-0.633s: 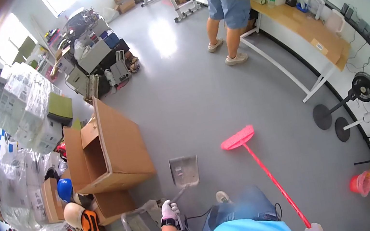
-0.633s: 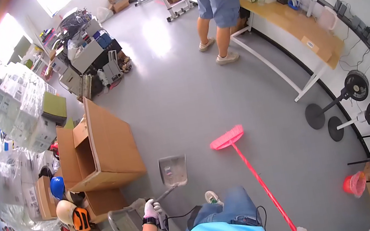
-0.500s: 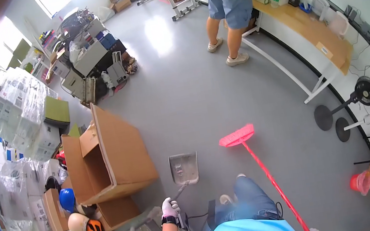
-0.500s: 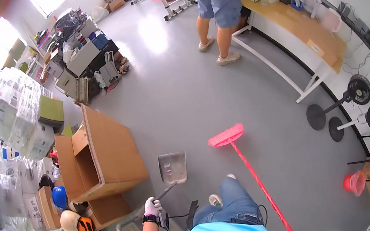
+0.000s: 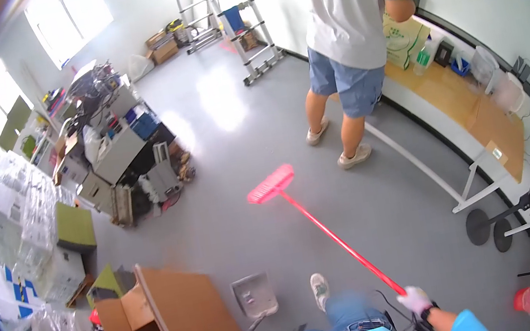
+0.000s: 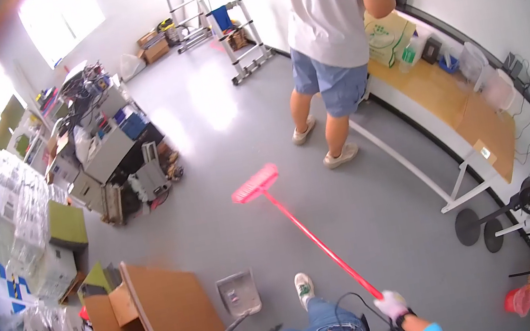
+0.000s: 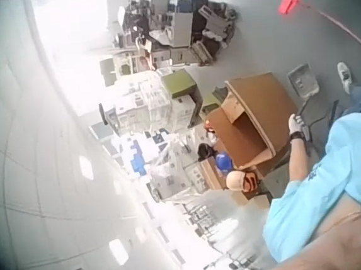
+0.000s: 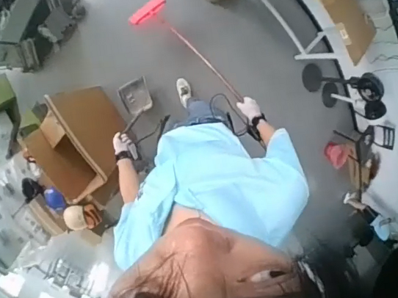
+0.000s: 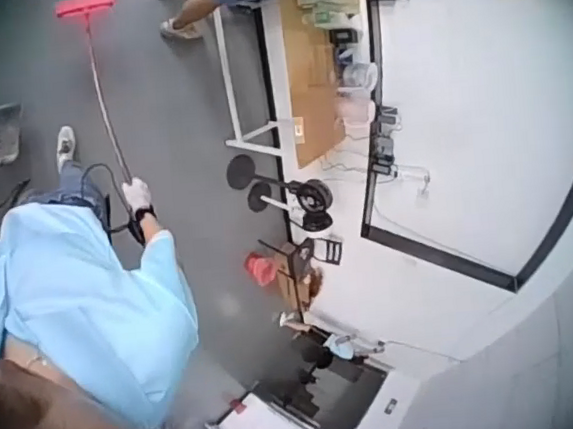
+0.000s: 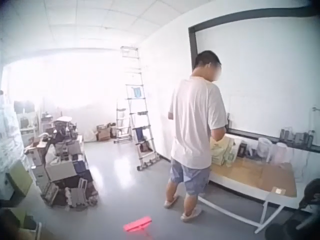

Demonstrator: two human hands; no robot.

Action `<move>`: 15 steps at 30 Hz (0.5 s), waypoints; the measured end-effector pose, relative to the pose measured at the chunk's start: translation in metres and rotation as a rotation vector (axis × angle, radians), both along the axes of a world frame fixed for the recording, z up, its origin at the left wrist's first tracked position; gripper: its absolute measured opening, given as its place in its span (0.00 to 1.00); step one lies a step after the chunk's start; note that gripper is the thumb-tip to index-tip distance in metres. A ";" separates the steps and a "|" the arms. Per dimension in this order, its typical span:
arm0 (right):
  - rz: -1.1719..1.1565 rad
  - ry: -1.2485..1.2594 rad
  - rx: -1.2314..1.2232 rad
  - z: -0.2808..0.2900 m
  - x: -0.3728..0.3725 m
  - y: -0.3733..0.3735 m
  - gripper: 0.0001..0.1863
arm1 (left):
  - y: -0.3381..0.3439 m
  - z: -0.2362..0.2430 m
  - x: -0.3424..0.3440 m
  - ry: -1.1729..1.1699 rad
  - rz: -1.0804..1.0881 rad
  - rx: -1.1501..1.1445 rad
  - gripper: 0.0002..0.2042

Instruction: The person sweeps the floor with a broom and dustpan and picks up a glove and places it on a ladder. The person also moves a keyboard and other items into a cardboard box and adjusts a large white board in a corner.

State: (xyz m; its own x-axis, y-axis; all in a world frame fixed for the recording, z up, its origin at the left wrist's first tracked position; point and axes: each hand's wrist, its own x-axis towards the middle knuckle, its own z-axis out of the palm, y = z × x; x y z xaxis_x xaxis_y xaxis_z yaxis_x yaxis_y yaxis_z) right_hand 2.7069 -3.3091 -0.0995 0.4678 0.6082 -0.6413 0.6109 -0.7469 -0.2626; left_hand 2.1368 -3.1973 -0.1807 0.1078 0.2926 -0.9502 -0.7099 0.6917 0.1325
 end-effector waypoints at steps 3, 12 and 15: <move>0.059 0.027 0.051 0.006 -0.004 0.168 0.20 | 0.058 0.030 -0.009 0.063 0.065 -0.013 0.14; -0.058 0.195 0.210 -0.015 -0.036 0.520 0.21 | 0.251 0.047 0.005 0.125 0.152 -0.039 0.15; -0.123 0.200 0.209 -0.022 -0.070 0.614 0.18 | 0.306 0.044 -0.028 0.116 0.105 -0.029 0.14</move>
State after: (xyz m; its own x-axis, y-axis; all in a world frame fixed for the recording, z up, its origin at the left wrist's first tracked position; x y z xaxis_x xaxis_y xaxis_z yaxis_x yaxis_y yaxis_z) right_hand 2.6370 -2.6956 -0.1211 0.4232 0.6836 -0.5946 0.4405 -0.7287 -0.5243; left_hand 2.1091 -2.8912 -0.1366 -0.0324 0.2687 -0.9627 -0.7595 0.6195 0.1985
